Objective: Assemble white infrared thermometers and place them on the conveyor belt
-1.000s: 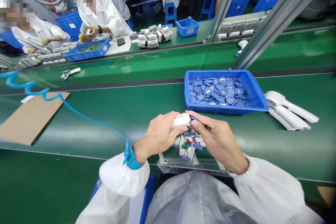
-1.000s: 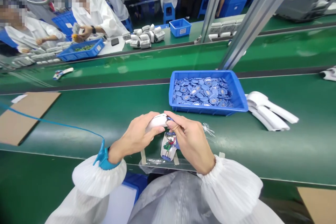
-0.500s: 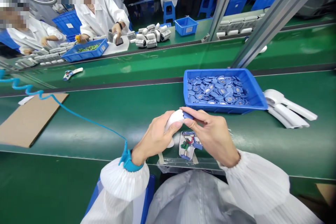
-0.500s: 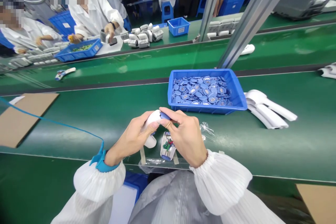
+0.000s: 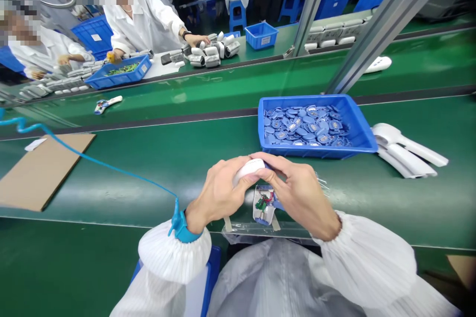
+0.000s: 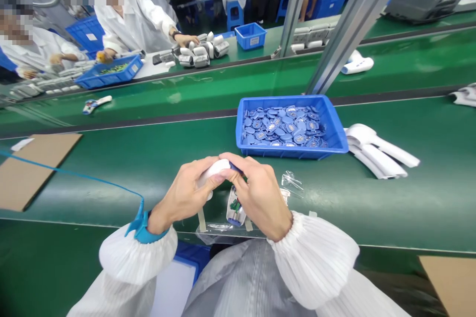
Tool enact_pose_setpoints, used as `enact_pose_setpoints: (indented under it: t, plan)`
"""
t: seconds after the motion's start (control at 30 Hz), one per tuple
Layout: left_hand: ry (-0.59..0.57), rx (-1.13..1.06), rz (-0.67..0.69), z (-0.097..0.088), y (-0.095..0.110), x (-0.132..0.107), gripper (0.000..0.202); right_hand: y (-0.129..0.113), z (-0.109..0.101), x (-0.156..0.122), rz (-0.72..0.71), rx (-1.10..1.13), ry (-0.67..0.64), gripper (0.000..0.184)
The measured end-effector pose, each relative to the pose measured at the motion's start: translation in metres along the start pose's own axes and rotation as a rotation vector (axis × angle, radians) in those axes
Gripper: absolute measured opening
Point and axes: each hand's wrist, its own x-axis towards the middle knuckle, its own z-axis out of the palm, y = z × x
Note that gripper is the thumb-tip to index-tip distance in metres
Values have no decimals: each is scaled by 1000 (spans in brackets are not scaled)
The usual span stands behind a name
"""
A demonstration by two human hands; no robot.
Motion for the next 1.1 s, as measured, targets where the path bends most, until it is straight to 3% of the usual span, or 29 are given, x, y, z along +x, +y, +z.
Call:
enact_pose_setpoints:
  t: [0.17,0.4,0.53,0.63,0.77,0.8,0.87,0.97,1.0,1.1]
  plan:
    - [-36,-43,-15,-4,2,1,31,-1,-7,-3,15,-29,-43,41]
    - [-70,-105,-29,-6,4,-1,35,13,-9,-1,-259,-86,65,41]
    - [-55,-113,-22,-2,3,-1,37,11,-5,0,-238,-112,52,39]
    - [-6,72,11,2,-2,1,34,10,3,-2,-169,-84,27,33]
    - [42,378,116,9,-12,2,31,18,13,-7,-91,-30,143,27]
    - [68,391,139,11,-16,1,30,21,14,-8,-59,-18,133,26]
    - [232,368,100,18,-23,-1,28,23,12,-8,-11,-5,75,24]
    - [574,325,-111,31,-33,-1,39,21,11,-7,3,6,-90,21]
    - [638,316,-167,36,-36,1,45,18,13,-8,-11,-9,-156,22]
    - [659,314,-191,40,-41,11,55,12,23,-11,-85,-139,-215,27]
